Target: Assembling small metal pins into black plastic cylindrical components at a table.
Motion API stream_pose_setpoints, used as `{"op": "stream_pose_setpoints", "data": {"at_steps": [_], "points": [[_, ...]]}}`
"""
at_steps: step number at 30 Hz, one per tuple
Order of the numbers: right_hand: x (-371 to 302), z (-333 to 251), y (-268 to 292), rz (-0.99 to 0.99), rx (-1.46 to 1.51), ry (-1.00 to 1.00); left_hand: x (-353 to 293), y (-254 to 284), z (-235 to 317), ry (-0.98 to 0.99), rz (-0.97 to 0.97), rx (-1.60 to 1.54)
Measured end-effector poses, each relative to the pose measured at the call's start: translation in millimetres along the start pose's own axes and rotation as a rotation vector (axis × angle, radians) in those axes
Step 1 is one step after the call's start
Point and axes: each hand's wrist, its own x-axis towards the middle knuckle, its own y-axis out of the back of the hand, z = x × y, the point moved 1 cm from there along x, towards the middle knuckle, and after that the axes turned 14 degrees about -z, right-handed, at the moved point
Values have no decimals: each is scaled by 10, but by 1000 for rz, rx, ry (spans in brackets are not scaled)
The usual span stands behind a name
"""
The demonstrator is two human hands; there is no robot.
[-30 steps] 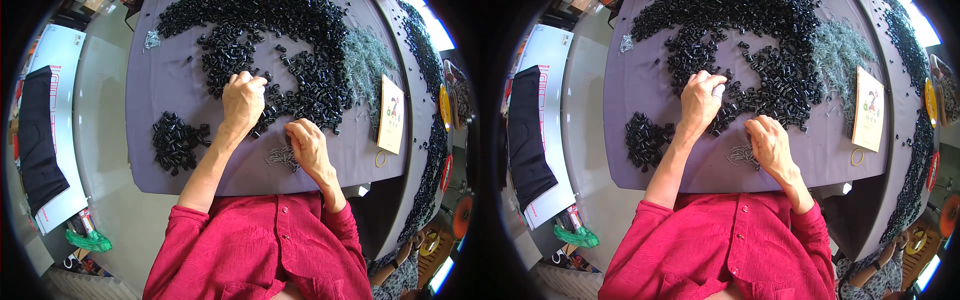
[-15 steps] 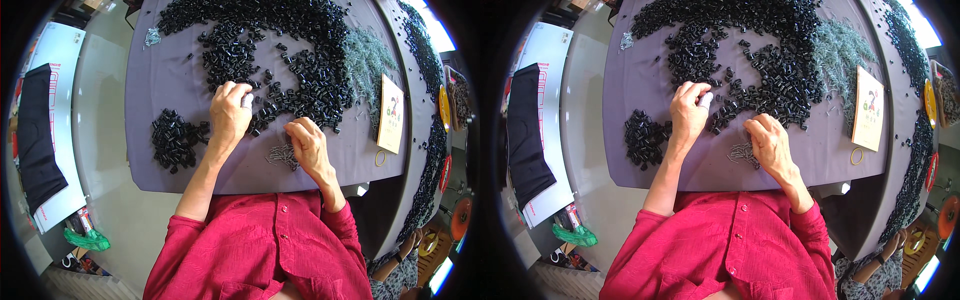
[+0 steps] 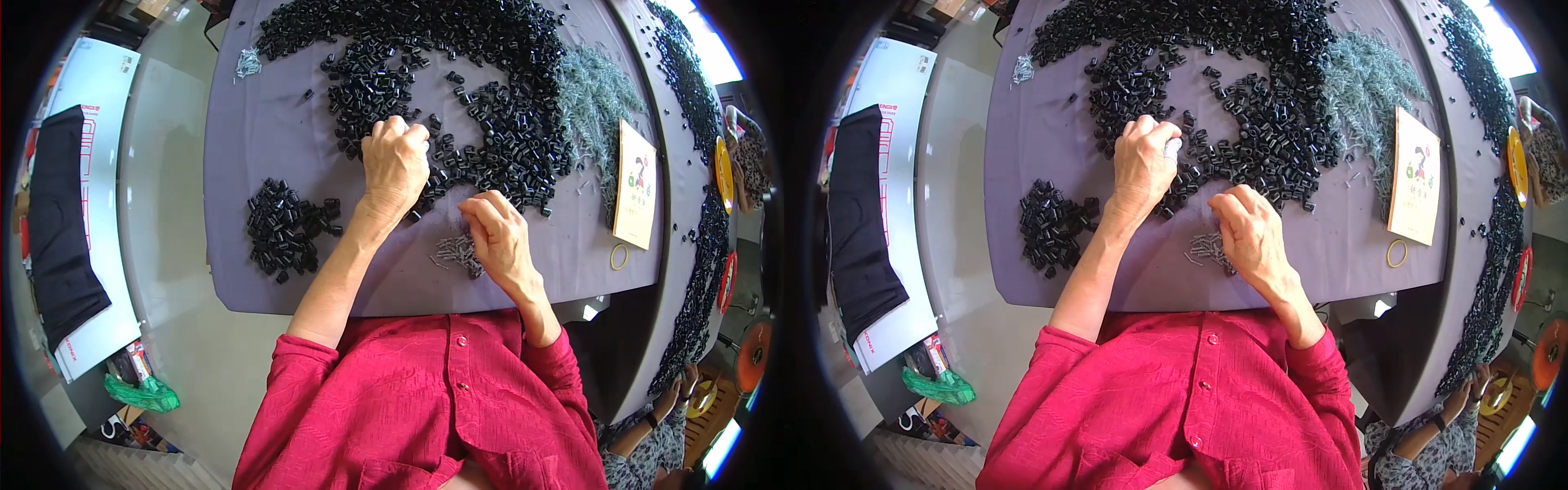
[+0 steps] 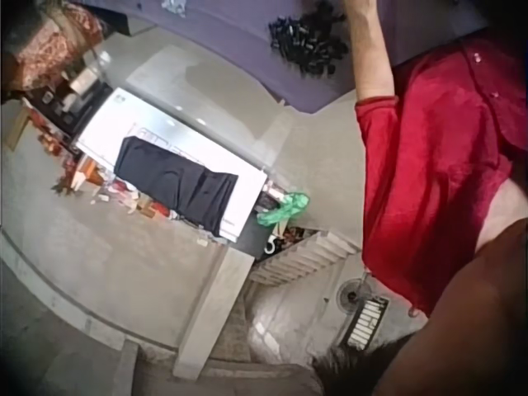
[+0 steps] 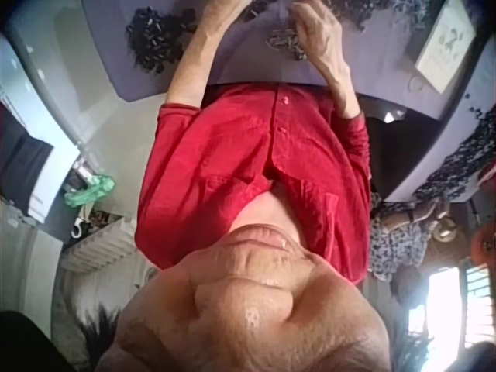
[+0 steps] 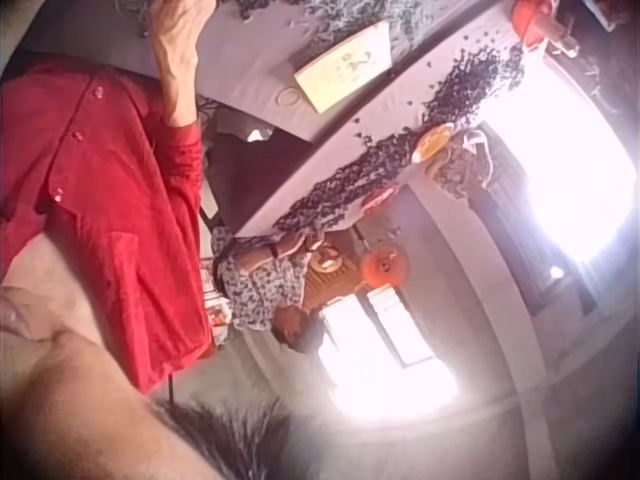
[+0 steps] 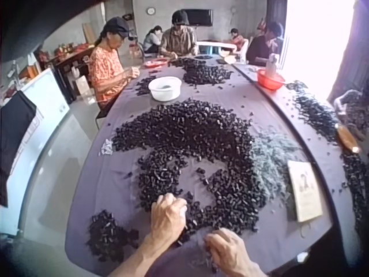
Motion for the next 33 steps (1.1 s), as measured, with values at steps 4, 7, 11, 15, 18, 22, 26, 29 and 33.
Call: {"op": "stream_pose_setpoints", "data": {"at_steps": [4, 7, 11, 15, 18, 22, 26, 29, 33], "points": [[65, -83, 27, 14, 27, -18, -27, 15, -60, -88, 108, -58], [106, -109, 49, 72, 156, -81, -122, 140, 49, -12, 25, -453], [205, -175, -31, 187, 574, -176, -464, 144, 132, 232, -355, -1319], [207, -163, -210, 172, 762, -212, -634, 120, 245, 261, -297, -1526], [182, -189, -236, 145, 723, -176, -690, 160, 270, 212, -306, -1393], [204, -326, -106, 147, 464, -99, -765, 128, 222, 249, -297, -1412], [163, -334, -101, 133, 450, -104, -826, 151, 283, 225, -294, -1305], [157, -314, -122, 116, 459, -109, -851, 167, 247, 97, -198, -937], [149, -304, -150, 105, 646, -189, -881, 149, 235, 144, -151, -1073]]}}
